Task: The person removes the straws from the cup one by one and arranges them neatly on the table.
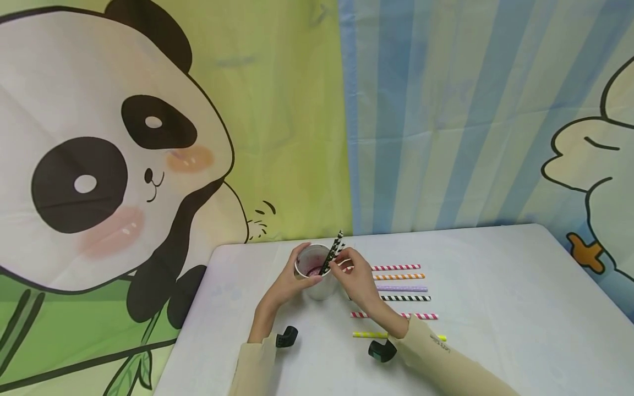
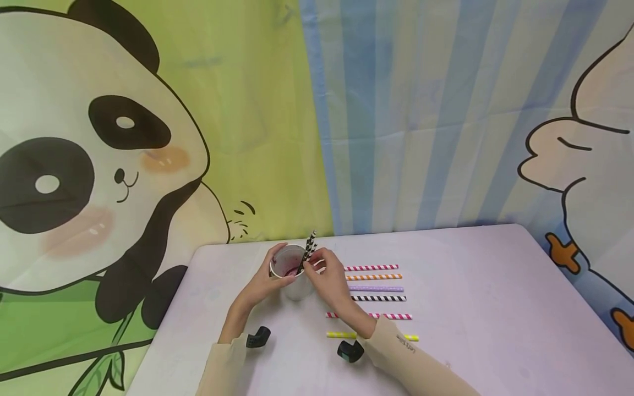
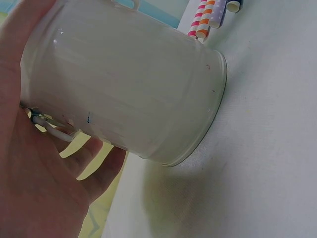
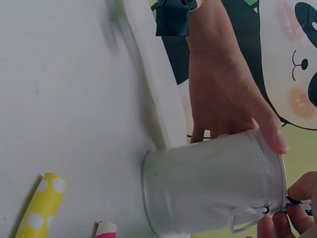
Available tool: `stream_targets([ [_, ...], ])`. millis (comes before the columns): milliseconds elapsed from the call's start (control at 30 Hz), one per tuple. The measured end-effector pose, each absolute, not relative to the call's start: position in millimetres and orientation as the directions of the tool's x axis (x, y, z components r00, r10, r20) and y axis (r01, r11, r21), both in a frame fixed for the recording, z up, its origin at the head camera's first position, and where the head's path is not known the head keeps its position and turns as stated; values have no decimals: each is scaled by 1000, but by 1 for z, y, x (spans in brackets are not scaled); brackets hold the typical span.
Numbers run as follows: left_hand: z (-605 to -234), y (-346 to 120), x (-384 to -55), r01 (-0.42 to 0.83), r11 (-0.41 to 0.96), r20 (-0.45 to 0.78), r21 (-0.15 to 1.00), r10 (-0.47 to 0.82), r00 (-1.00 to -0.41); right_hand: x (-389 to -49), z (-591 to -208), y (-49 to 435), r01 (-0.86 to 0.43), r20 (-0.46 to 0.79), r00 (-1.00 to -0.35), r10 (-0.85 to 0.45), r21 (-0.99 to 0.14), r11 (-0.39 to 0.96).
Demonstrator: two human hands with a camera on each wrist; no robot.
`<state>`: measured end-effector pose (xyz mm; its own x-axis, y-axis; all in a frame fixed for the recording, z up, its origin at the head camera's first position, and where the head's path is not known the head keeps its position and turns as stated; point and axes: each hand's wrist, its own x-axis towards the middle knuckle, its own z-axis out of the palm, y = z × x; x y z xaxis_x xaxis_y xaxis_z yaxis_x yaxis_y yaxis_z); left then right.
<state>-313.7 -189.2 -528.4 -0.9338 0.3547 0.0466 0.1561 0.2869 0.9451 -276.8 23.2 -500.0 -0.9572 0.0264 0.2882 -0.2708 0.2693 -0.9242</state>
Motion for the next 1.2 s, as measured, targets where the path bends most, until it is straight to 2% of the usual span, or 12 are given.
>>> stream_targets([
  [767,-529,-190,-316,168,293,61,941,342,-938,-260,-456,48,-282,294,-955,37,-940,190],
  [1200,-525,-188,-314,110,307,-4,945,347,-938,-242,-434,78,-312,321,-947,30,-936,163],
])
